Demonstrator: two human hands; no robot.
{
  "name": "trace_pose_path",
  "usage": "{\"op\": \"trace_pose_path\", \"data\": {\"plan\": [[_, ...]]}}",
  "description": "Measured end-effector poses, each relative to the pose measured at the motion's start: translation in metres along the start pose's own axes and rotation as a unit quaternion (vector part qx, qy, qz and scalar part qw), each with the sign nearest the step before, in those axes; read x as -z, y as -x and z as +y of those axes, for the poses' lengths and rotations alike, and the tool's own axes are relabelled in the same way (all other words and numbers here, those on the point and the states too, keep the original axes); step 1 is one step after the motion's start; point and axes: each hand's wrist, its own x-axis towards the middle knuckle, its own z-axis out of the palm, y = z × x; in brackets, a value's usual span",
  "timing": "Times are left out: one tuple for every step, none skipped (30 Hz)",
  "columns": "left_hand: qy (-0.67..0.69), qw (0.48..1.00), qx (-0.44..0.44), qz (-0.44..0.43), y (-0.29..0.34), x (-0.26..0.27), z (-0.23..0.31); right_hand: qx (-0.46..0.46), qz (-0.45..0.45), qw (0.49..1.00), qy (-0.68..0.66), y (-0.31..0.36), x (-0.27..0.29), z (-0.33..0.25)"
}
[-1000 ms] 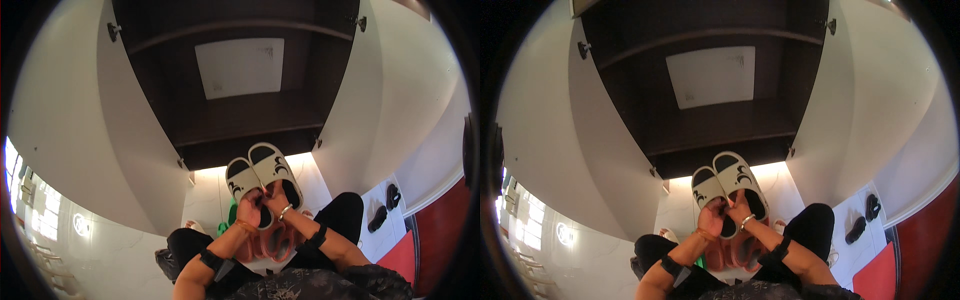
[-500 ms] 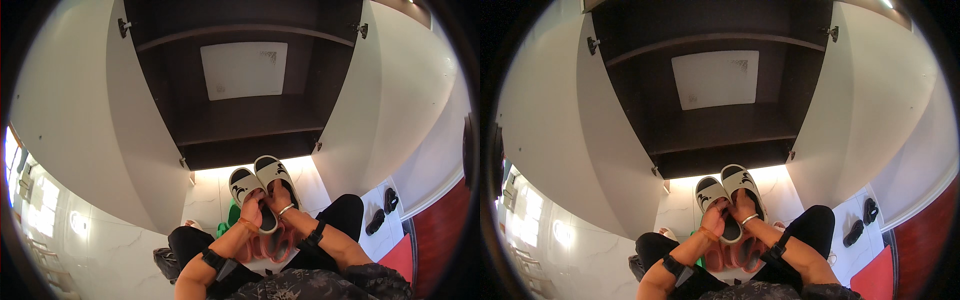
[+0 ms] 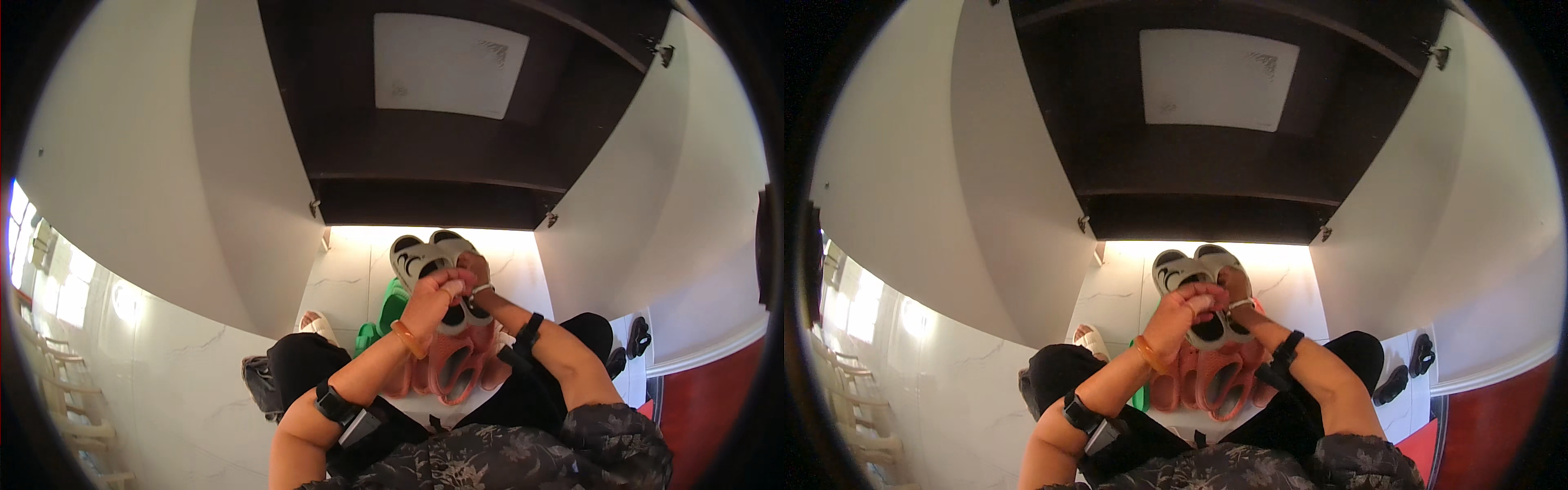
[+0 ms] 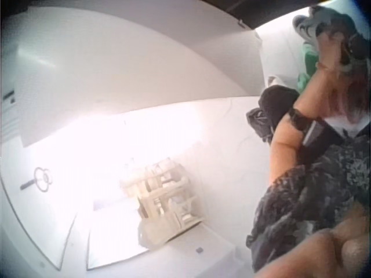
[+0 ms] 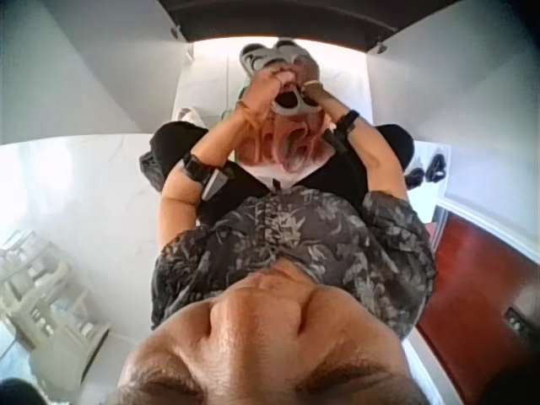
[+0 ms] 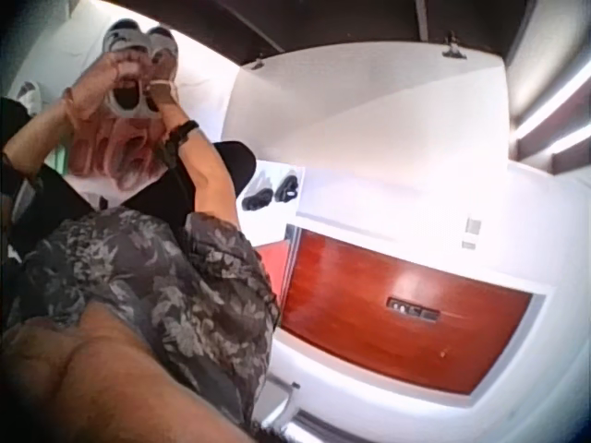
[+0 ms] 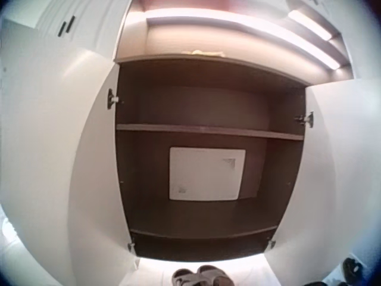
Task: Cleaning an entryway cabinet and organizing shoes inside.
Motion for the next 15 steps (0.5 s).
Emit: {"op": "trace_pose_path", "data": {"plan": [[-0.013, 0.999, -0.025, 0.029, -0.001, 0.006, 0.004, 0.037, 0.006, 0.998, 0.046, -0.013, -0.009, -0.003], [0.017, 0.996, -0.022, 0.085, -0.004, 0.010, 0.007, 0.020, -0.008, 0.999, 0.037, -0.024, -0.018, -0.007], [0.019, 0.995, -0.019, 0.101, -0.005, 0.019, 0.006, 0.004, -0.025, 0.999, 0.023, -0.036, -0.030, -0.018], [0.092, 0.986, -0.008, 0.141, -0.007, 0.028, 0.005, -0.012, -0.014, 0.999, 0.039, -0.047, -0.042, -0.031], [0.164, 0.970, 0.001, 0.181, -0.007, 0.037, 0.005, -0.010, -0.028, 0.999, 0.029, -0.059, -0.058, -0.031], [0.202, 0.959, 0.008, 0.199, -0.008, 0.039, 0.005, -0.025, -0.008, 0.998, 0.048, -0.072, -0.074, -0.025], [0.200, 0.956, 0.010, 0.213, -0.009, 0.040, 0.008, -0.043, 0.014, 0.997, 0.067, -0.085, -0.087, -0.021], [0.207, 0.955, 0.002, 0.212, -0.010, 0.040, 0.013, -0.037, 0.015, 0.994, 0.106, -0.102, -0.099, -0.017], [0.213, 0.953, -0.005, 0.217, -0.007, 0.043, 0.016, -0.030, 0.010, 0.989, 0.142, -0.117, -0.115, -0.017], [0.211, 0.948, -0.003, 0.240, -0.003, 0.049, 0.017, -0.036, 0.005, 0.992, 0.124, -0.128, -0.128, -0.025], [0.215, 0.941, -0.010, 0.261, 0.001, 0.055, 0.018, -0.042, 0.001, 0.993, 0.107, -0.141, -0.139, -0.033], [0.220, 0.935, -0.016, 0.276, 0.000, 0.059, 0.019, -0.029, 0.006, 0.992, 0.120, -0.158, -0.152, -0.028], [0.224, 0.929, -0.023, 0.293, 0.000, 0.063, 0.019, -0.014, 0.010, 0.991, 0.131, -0.174, -0.168, -0.025], [0.234, 0.919, -0.015, 0.317, 0.001, 0.068, 0.022, -0.001, 0.018, 0.992, 0.127, -0.186, -0.188, -0.030], [0.230, 0.913, -0.013, 0.336, 0.002, 0.072, 0.024, 0.011, 0.032, 0.992, 0.125, -0.198, -0.202, -0.033]]}}
